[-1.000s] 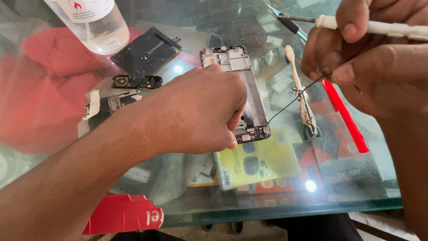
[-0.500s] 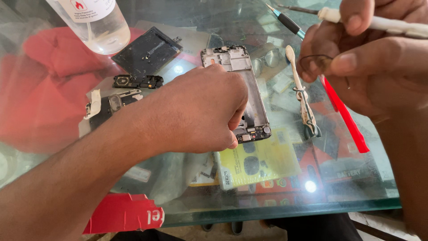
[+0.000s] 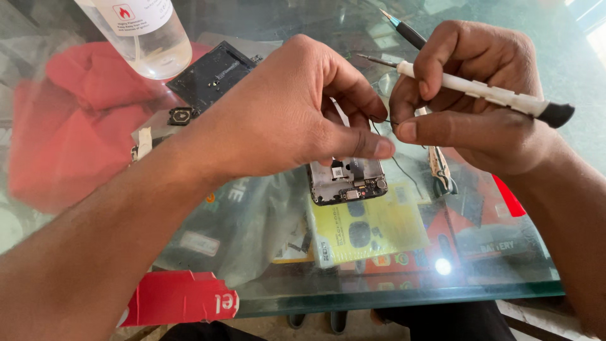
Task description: The person uses a plastic pry tool and a screwdriver to remove screws and pry open the back cover of a smartphone. They detach internal components including a camera module and ribbon cables, then separate the screen assembly from the frame.
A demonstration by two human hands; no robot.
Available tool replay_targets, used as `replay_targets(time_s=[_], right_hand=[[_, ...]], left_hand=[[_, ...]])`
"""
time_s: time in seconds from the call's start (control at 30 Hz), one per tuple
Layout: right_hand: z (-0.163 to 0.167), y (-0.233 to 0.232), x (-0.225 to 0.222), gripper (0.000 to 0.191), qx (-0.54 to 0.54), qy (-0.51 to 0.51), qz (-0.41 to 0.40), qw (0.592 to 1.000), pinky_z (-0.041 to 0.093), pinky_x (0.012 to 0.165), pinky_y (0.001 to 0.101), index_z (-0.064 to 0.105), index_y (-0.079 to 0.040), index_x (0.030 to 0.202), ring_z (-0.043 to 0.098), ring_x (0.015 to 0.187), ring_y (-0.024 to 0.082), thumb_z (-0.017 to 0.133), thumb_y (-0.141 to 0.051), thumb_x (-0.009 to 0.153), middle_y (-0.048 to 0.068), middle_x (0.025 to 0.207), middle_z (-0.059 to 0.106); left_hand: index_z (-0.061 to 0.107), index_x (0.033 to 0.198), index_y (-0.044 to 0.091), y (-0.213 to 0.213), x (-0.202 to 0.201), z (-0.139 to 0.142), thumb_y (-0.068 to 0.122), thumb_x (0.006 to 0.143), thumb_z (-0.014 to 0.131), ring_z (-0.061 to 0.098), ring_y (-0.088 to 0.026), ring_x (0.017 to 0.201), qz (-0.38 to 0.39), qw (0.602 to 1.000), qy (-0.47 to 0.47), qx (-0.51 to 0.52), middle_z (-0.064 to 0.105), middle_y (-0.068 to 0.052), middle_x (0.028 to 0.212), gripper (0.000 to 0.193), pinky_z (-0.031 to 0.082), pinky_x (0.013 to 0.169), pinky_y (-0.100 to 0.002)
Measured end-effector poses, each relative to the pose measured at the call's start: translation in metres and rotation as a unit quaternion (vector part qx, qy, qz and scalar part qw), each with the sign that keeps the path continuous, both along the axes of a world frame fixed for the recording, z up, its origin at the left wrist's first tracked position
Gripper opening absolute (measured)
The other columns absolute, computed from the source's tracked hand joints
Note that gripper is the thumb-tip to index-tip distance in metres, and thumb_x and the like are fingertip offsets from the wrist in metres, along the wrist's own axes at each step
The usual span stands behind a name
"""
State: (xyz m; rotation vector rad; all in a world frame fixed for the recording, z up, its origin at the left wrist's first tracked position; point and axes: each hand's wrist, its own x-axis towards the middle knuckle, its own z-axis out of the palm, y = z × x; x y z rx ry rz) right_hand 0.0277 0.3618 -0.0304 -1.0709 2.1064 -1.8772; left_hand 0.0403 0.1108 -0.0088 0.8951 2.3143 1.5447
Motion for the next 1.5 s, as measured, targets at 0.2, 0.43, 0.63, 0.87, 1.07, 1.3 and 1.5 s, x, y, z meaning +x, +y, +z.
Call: replay_targets(time_s=[0.2,0.43,0.63,0.87,1.07,1.3,1.5], right_hand=[[-0.001,-0.004,-0.001,0.025,0.066,0.079,-0.039,0.994,0.061,0.073,0.0229,0.055,-0.005,0.097,0.074,0.084,0.012,0.077,0.006,0.09,0.011,0.089,0.071],[-0.009,-0.012,0.001,0.022,0.134,0.156,-0.21,0.956,0.061,0.083,0.0225,0.057,-0.004,0.1,0.073,0.09,0.009,0.079,0.0,0.1,0.009,0.097,0.071],[-0.008,-0.009,-0.004,0.021,0.147,0.198,-0.215,0.945,0.06,0.077,0.0195,0.06,-0.003,0.101,0.073,0.088,0.01,0.08,-0.001,0.1,0.009,0.095,0.071],[-0.007,-0.007,-0.002,0.02,0.17,0.227,-0.224,0.932,0.059,0.075,0.0204,0.062,0.0,0.1,0.072,0.087,0.011,0.082,-0.002,0.1,0.01,0.094,0.07],[-0.005,-0.009,-0.003,0.019,0.178,0.237,-0.213,0.931,0.059,0.075,0.0208,0.063,0.001,0.099,0.072,0.086,0.011,0.082,-0.001,0.101,0.01,0.094,0.07],[-0.002,-0.009,-0.001,0.018,0.163,0.237,-0.19,0.939,0.06,0.078,0.0203,0.063,0.001,0.101,0.072,0.087,0.01,0.081,0.0,0.103,0.009,0.092,0.07],[-0.004,-0.009,-0.001,0.015,0.184,0.235,-0.22,0.929,0.056,0.07,0.0236,0.066,0.004,0.101,0.069,0.08,0.013,0.076,-0.009,0.102,0.012,0.091,0.071]], left_hand=[[0.08,0.084,0.004,-0.014,-0.008,0.003,0.022,0.085,0.082,0.066,-0.006,0.052,0.008,0.999,0.015,-0.038,0.071,-0.001,0.063,0.017,0.053,0.047,-0.023],[0.077,0.092,-0.001,-0.058,-0.02,0.009,0.012,0.091,0.073,0.067,-0.033,0.063,0.108,0.882,0.391,-0.241,0.069,-0.019,0.073,0.014,0.052,0.061,-0.044],[0.075,0.076,0.0,-0.068,-0.027,-0.006,0.004,0.078,0.071,0.071,-0.033,0.075,0.147,0.727,0.487,-0.461,0.07,-0.02,0.074,0.006,0.058,0.07,-0.043],[0.077,0.081,0.004,-0.077,-0.019,-0.002,0.007,0.081,0.071,0.072,-0.035,0.082,0.211,0.701,0.423,-0.534,0.073,-0.019,0.081,0.007,0.059,0.065,-0.047],[0.08,0.081,0.009,-0.09,-0.01,0.005,0.011,0.078,0.073,0.072,-0.028,0.083,0.223,0.623,0.43,-0.614,0.074,-0.012,0.078,0.008,0.056,0.07,-0.041],[0.08,0.084,0.01,-0.099,-0.011,0.006,0.017,0.081,0.077,0.07,-0.027,0.075,0.263,0.572,0.444,-0.638,0.072,-0.009,0.073,0.008,0.052,0.065,-0.041],[0.078,0.086,0.007,-0.094,-0.008,0.005,0.024,0.086,0.079,0.069,-0.03,0.072,0.281,0.586,0.434,-0.624,0.071,-0.012,0.073,0.017,0.053,0.065,-0.043]])
